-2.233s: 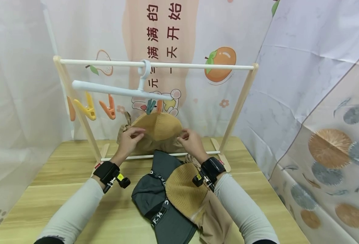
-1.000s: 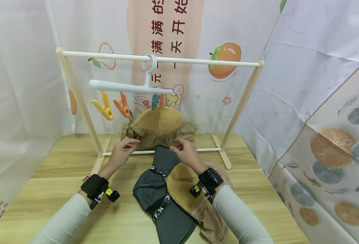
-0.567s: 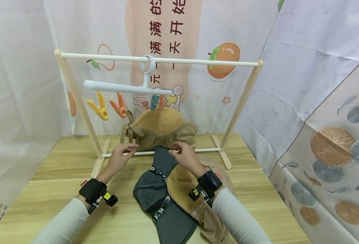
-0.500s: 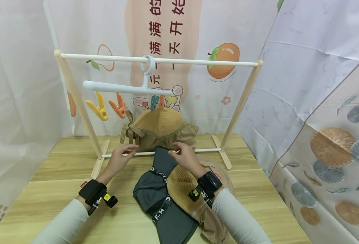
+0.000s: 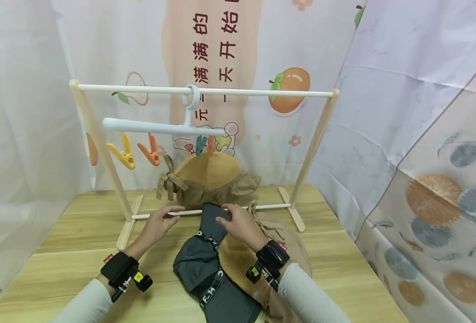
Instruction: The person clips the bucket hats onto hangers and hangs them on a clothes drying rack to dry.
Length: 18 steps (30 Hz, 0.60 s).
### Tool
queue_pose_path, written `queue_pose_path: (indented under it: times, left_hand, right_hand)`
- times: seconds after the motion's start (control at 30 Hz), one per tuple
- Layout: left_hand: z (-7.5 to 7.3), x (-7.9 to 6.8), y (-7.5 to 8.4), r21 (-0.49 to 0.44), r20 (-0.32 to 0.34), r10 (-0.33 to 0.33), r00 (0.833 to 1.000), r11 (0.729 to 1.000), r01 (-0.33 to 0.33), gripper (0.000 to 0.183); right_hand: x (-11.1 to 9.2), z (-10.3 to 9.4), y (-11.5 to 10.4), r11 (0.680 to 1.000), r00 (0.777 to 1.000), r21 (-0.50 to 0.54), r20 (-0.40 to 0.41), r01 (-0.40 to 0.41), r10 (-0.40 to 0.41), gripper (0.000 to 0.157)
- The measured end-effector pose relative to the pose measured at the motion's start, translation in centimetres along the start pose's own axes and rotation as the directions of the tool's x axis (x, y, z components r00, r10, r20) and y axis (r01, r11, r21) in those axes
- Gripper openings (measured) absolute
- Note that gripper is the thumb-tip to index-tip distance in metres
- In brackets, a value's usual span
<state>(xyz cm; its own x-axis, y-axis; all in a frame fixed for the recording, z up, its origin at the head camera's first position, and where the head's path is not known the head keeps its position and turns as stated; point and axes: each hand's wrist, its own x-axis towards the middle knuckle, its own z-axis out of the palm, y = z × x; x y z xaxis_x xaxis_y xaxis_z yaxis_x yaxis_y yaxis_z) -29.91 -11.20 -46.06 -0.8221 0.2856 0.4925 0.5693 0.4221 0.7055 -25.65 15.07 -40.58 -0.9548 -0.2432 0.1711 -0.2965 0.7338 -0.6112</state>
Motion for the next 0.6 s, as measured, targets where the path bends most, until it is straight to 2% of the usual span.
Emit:
queue_pose_path:
  times: [0.27, 0.6]
  left_hand:
    - [0.4, -0.2, -0.7, 0.009, 0.081, -0.018, 0.997, 1.0, 0.017, 0.027]
    - [0.9, -0.7, -1.1, 0.055, 0.076, 0.006, 0.997, 0.998, -0.01, 0.028]
  right_hand:
    - [-0.7, 0.6, -0.3, 1.0, 0.998, 0.01, 0.056, 0.018, -0.019, 0.041]
    - [-1.3, 1.4, -0.4, 0.999, 0.994, 0.039, 0.111, 0.009, -0.014, 0.041]
